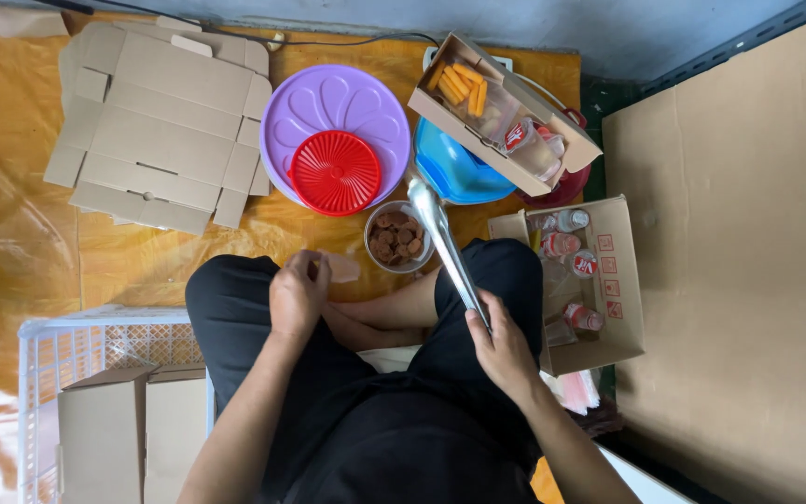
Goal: Assembling a cardboard snack box and filling it with various snack items using hands and tongs.
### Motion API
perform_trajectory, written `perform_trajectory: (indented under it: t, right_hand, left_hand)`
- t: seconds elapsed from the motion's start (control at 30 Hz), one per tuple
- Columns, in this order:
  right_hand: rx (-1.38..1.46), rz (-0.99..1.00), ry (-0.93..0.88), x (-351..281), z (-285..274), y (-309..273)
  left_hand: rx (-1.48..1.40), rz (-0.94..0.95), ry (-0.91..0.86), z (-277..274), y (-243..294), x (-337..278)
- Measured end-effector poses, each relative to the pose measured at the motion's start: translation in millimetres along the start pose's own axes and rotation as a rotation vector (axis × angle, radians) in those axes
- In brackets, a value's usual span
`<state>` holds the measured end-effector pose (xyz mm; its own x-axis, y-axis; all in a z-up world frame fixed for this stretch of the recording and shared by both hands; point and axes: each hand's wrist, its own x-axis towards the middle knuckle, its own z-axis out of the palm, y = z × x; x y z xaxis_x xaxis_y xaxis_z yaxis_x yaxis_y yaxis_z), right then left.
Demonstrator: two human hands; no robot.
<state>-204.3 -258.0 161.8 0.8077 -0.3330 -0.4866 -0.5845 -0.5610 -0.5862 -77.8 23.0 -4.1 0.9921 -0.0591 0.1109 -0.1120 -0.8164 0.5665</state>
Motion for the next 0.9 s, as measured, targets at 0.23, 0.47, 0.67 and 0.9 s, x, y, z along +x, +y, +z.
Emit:
perform_trajectory:
  t: [0.23,0.47,0.67,0.9]
  right_hand:
    - [-0.595,-0.151,0.013,27,13,25]
    - [-0.916,-0.234,-0.015,80,59,21]
    - [-0.947,-0.258,0.003,110,79,39]
    - [-0.954,-0.269,-0.01,129,91,54]
  left_hand:
    - [-0.106,-0.121,-0.015,0,-7,17]
    - [-0.051,-0.151,-0.038,10,-15,13]
    - [-0.02,-0.13,-0.072,17,-17,12]
    - [-0.038,-0.143,-0.148,11,-14,14]
